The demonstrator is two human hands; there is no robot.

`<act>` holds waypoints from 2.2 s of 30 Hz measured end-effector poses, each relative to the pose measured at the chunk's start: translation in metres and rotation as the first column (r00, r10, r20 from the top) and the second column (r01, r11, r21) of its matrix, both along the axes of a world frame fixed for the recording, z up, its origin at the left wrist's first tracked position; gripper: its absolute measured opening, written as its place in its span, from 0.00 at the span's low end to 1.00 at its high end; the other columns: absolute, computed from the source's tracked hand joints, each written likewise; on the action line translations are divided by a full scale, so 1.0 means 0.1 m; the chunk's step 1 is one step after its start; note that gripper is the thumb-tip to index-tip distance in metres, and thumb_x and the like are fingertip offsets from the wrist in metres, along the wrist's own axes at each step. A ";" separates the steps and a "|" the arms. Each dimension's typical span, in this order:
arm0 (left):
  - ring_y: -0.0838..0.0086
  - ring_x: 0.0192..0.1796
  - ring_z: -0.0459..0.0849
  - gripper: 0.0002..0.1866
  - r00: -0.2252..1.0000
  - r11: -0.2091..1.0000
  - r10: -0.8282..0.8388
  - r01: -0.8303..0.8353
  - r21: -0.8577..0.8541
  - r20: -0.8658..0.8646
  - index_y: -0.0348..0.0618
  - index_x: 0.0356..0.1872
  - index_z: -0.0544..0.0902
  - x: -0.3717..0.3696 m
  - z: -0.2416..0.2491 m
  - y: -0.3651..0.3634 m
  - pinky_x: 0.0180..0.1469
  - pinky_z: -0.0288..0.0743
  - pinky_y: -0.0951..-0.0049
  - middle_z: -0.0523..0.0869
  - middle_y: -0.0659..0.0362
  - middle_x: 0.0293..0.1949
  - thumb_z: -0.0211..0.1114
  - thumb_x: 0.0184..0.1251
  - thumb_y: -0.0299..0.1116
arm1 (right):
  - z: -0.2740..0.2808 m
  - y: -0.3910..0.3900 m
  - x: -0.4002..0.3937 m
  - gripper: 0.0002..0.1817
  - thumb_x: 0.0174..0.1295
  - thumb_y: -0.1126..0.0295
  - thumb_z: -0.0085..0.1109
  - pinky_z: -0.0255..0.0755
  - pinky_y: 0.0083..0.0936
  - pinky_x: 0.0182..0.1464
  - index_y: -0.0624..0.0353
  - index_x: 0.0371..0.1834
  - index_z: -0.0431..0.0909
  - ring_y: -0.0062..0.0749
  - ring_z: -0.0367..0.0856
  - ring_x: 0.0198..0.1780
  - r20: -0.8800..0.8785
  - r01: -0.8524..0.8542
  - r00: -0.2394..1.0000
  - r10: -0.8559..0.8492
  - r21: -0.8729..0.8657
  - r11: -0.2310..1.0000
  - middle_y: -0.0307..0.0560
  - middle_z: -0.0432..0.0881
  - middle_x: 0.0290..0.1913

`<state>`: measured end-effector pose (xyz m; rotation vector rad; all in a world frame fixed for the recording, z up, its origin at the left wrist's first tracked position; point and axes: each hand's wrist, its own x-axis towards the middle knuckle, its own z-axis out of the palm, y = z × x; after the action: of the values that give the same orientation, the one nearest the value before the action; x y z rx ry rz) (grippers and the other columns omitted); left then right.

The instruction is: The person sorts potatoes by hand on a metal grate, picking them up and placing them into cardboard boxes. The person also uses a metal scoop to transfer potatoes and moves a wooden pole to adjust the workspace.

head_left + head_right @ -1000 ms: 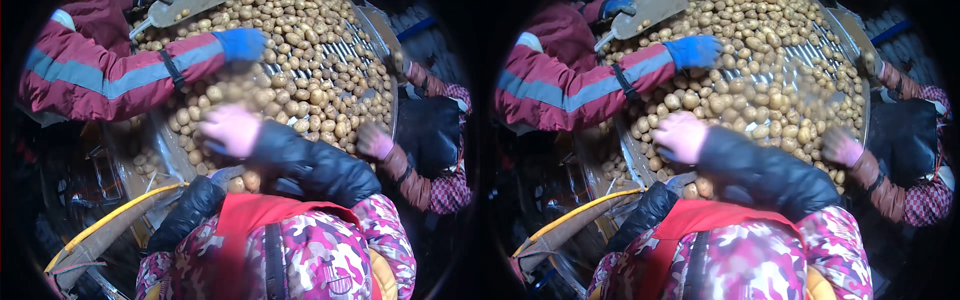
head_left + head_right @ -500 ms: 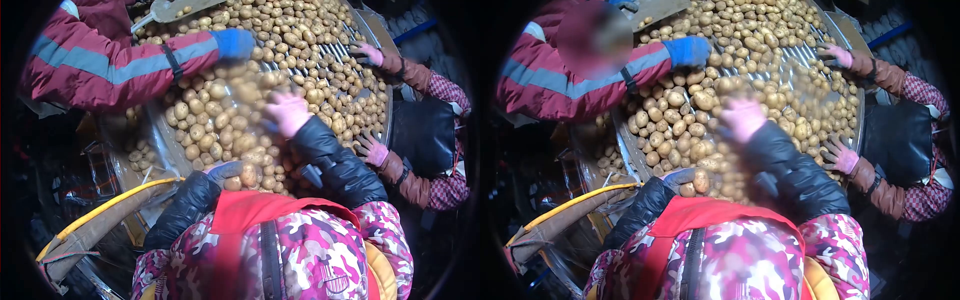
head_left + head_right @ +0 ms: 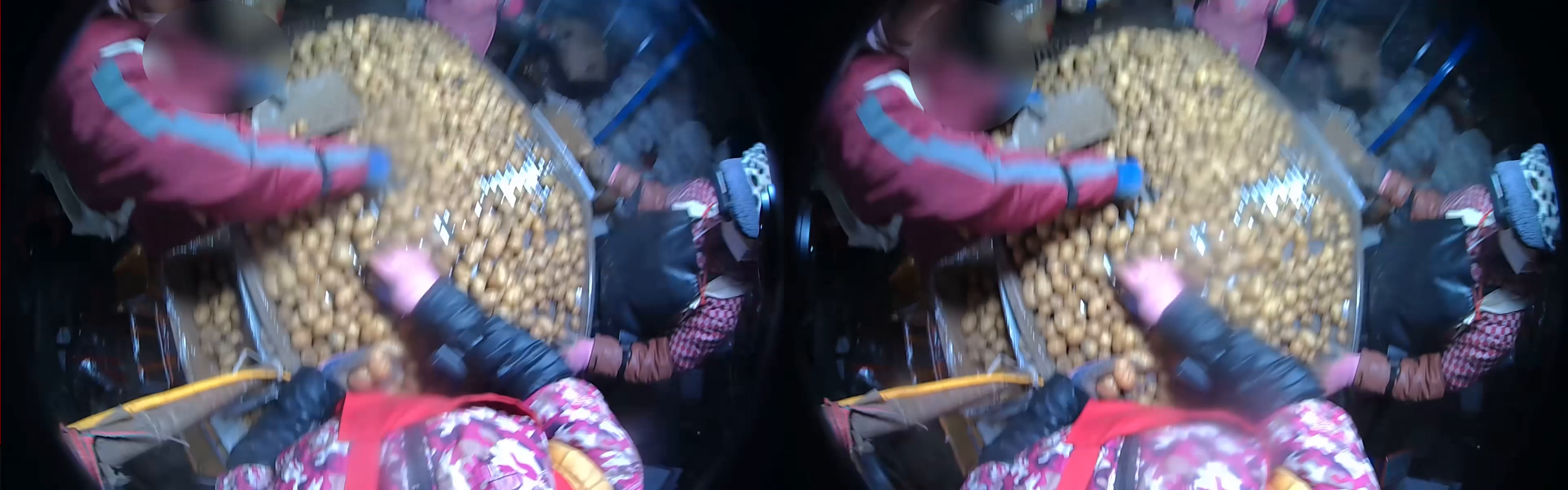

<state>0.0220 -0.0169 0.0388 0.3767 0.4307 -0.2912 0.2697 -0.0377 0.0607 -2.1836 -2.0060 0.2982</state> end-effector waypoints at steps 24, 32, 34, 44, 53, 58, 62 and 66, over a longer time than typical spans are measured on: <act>0.67 0.47 0.87 0.24 0.886 0.880 0.455 -0.462 0.111 0.085 0.47 0.58 0.80 -0.54 -0.27 -0.37 0.44 0.84 0.63 0.87 0.57 0.47 0.72 0.68 0.49 | -0.14 -1.08 -0.24 0.31 0.64 0.60 0.72 0.70 0.48 0.71 0.58 0.69 0.77 0.62 0.75 0.68 -0.191 0.171 0.975 -0.116 0.302 0.938 0.65 0.78 0.66; 0.67 0.44 0.88 0.21 0.627 0.626 0.779 -0.777 0.068 0.007 0.49 0.52 0.83 -1.44 -0.48 -0.62 0.38 0.86 0.63 0.87 0.58 0.44 0.74 0.65 0.49 | -0.74 -1.31 0.01 0.36 0.63 0.50 0.68 0.49 0.60 0.81 0.51 0.74 0.73 0.58 0.60 0.80 0.166 0.124 0.974 -0.152 0.169 0.978 0.57 0.64 0.81; 0.67 0.43 0.88 0.21 0.516 0.518 0.856 -0.853 0.063 -0.037 0.49 0.51 0.83 -1.76 -0.50 -0.67 0.37 0.87 0.63 0.88 0.59 0.43 0.75 0.65 0.49 | -0.67 -1.33 -0.03 0.35 0.64 0.51 0.68 0.49 0.60 0.82 0.52 0.73 0.74 0.58 0.60 0.81 0.180 0.132 0.971 -0.157 0.142 0.981 0.57 0.64 0.81; 0.64 0.48 0.88 0.23 -0.019 0.014 0.983 -0.984 0.179 -0.184 0.55 0.52 0.82 -2.89 -0.24 -0.48 0.31 0.87 0.65 0.86 0.60 0.47 0.74 0.65 0.55 | -0.77 -1.43 0.02 0.37 0.68 0.43 0.63 0.46 0.56 0.83 0.51 0.75 0.73 0.54 0.61 0.81 0.325 0.106 0.934 -0.148 0.143 0.984 0.51 0.66 0.80; 0.66 0.50 0.87 0.21 -0.107 -0.073 0.990 -0.949 0.305 -0.095 0.52 0.56 0.80 -2.60 0.01 0.26 0.45 0.87 0.69 0.86 0.60 0.50 0.69 0.71 0.52 | -0.85 -1.49 -0.02 0.33 0.65 0.50 0.63 0.44 0.64 0.82 0.57 0.69 0.77 0.61 0.60 0.81 0.227 0.196 0.951 -0.211 0.089 0.977 0.60 0.67 0.79; 0.67 0.48 0.87 0.21 -0.088 -0.056 0.992 -0.948 0.314 -0.089 0.50 0.56 0.82 -2.41 -0.12 0.64 0.45 0.86 0.70 0.87 0.59 0.49 0.68 0.72 0.52 | -0.73 -1.45 -0.11 0.32 0.65 0.49 0.63 0.41 0.63 0.83 0.57 0.67 0.78 0.58 0.57 0.81 0.174 0.248 0.951 -0.255 0.060 0.967 0.57 0.65 0.80; 0.68 0.46 0.87 0.21 -0.058 -0.022 0.993 -0.943 0.332 -0.098 0.48 0.55 0.83 -2.37 -0.17 0.74 0.45 0.85 0.70 0.88 0.59 0.48 0.67 0.73 0.52 | -0.82 -1.44 -0.06 0.32 0.65 0.48 0.63 0.41 0.62 0.83 0.56 0.67 0.79 0.56 0.55 0.83 0.177 0.256 0.949 -0.260 0.043 0.966 0.54 0.64 0.81; 0.70 0.44 0.87 0.22 0.023 0.070 0.991 -0.931 0.358 -0.131 0.46 0.54 0.85 -2.42 -0.28 0.61 0.44 0.84 0.70 0.89 0.58 0.47 0.67 0.74 0.53 | -0.74 -1.43 -0.08 0.31 0.65 0.50 0.64 0.42 0.61 0.83 0.57 0.67 0.78 0.56 0.57 0.82 0.151 0.283 0.949 -0.277 -0.018 0.959 0.55 0.65 0.80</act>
<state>-0.2201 0.0439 0.0110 0.0992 1.0029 1.1644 0.2613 -0.1804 -0.0136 -2.5428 -1.7345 0.1430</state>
